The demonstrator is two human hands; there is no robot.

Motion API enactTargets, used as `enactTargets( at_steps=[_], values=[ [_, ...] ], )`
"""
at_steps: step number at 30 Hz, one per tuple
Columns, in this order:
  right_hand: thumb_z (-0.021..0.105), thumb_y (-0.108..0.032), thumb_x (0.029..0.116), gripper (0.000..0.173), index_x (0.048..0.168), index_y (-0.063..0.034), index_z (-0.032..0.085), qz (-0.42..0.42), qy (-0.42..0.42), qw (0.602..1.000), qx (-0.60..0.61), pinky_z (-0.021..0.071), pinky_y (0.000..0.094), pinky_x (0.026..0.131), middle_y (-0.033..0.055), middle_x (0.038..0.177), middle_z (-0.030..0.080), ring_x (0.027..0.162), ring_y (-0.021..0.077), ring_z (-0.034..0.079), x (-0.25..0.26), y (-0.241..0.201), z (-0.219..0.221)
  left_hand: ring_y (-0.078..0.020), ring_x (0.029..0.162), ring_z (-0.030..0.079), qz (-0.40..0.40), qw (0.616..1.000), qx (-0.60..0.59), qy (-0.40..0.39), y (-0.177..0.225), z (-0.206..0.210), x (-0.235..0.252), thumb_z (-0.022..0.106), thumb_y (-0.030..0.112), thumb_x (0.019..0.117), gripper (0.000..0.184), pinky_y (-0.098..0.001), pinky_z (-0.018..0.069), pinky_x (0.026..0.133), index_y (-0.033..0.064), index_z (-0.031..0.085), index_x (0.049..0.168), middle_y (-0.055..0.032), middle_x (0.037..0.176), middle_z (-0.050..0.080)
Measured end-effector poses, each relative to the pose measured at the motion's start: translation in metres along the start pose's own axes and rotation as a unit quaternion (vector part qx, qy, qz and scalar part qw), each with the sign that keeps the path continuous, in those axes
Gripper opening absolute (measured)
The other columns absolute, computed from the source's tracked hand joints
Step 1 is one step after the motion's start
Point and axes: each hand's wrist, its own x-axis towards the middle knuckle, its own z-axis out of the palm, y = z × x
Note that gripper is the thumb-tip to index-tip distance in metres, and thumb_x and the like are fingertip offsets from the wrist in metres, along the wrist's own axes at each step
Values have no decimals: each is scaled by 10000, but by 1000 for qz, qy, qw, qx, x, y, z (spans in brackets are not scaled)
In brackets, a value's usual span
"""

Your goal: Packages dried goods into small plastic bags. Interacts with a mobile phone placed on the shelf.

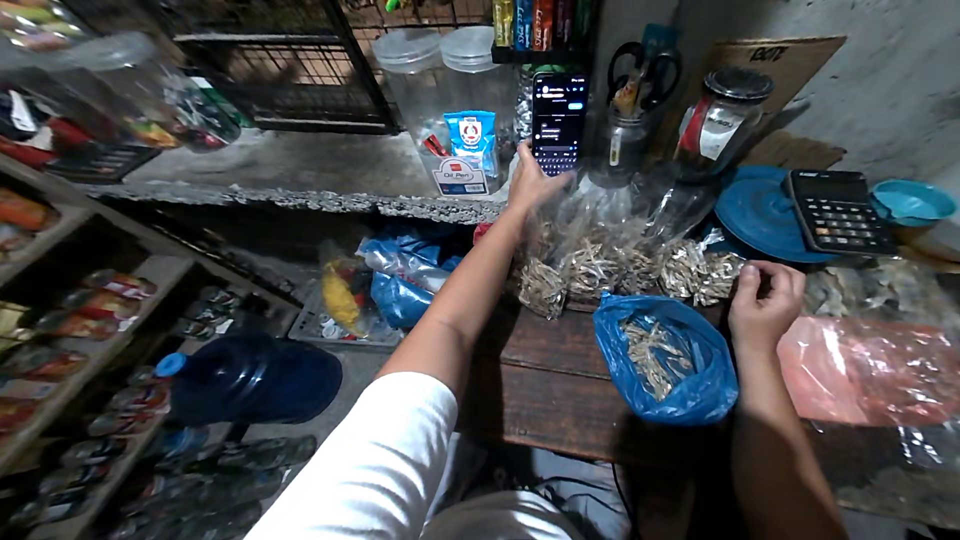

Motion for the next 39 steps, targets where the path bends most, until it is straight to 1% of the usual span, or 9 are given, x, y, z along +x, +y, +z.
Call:
enactTargets(
  at_steps=[5, 9, 18, 20, 24, 29, 33, 35, 39],
  values=[
    [498, -201, 1035, 384, 1133, 129, 668, -2, -9, 1000, 0, 485, 476, 993, 357, 1202, 608, 1126, 429, 612, 1, 1, -1, -372, 1231, 599, -21, 999, 21, 13, 6, 1, -4, 871, 338, 781, 1017, -571, 480, 1010, 55, 243, 1530, -248, 1347, 580],
    [504, -204, 1033, 378, 1126, 121, 673, -2, -3, 1000, -1, 490, 453, 983, 351, 1192, 611, 1122, 413, 614, 0, 0, -1, -354, 1222, 607, -29, 999, 15, 10, 7, 0, -6, 868, 337, 787, 1001, -558, 485, 1009, 76, 247, 1527, -232, 1340, 586],
    [503, -217, 1035, 386, 1129, 116, 673, 1, -1, 1000, 1, 490, 458, 976, 344, 1191, 610, 1110, 409, 615, 0, 1, 0, -329, 1140, 657, -7, 999, -49, -1, 0, -1, -3, 874, 260, 788, 992, -529, 521, 981, 40, 233, 1512, -240, 1274, 622],
    [499, -219, 1038, 390, 1133, 118, 672, 2, -3, 1000, 3, 487, 455, 979, 346, 1198, 606, 1114, 408, 612, -1, 2, 0, -319, 1128, 663, -18, 998, -64, -7, 2, -2, -3, 850, 263, 824, 960, -519, 525, 979, 47, 225, 1521, -238, 1273, 623],
    [498, -220, 1037, 395, 1130, 124, 670, 0, 1, 1000, 1, 486, 448, 977, 346, 1191, 607, 1104, 405, 613, 0, 1, 1, -322, 1113, 664, -35, 998, -52, 0, 7, -2, -4, 802, 338, 874, 900, -532, 519, 963, 67, 238, 1521, -224, 1253, 636],
    [500, -206, 1033, 381, 1119, 121, 674, 0, 1, 1000, 3, 490, 445, 970, 341, 1180, 612, 1096, 397, 617, -1, 0, 0, -345, 1130, 652, -42, 998, -43, 13, 9, -1, -4, 798, 349, 876, 874, -558, 508, 962, 74, 265, 1512, -232, 1263, 629],
    [499, -216, 1036, 391, 1133, 122, 670, 3, -12, 1000, -2, 484, 478, 997, 358, 1210, 602, 1128, 431, 611, 0, -1, -2, -333, 1161, 646, -4, 999, -40, -5, 0, -2, -2, 842, 262, 819, 944, -530, 507, 997, 35, 243, 1511, -240, 1288, 617],
    [496, -207, 1035, 388, 1134, 126, 669, 4, -14, 1000, -1, 481, 489, 998, 365, 1213, 599, 1128, 438, 610, 0, -2, -2, -334, 1185, 636, -5, 999, -32, -16, 1, -5, -2, 848, 239, 817, 965, -523, 496, 1018, 24, 225, 1522, -248, 1310, 605],
    [498, -216, 1037, 389, 1138, 118, 669, 7, -11, 1000, 0, 483, 475, 994, 354, 1207, 604, 1125, 429, 609, 0, -1, -1, -333, 1176, 640, -11, 999, -39, -16, -2, -4, -1, 824, 265, 832, 940, -532, 501, 1007, 38, 230, 1524, -243, 1307, 609]
  ],
)
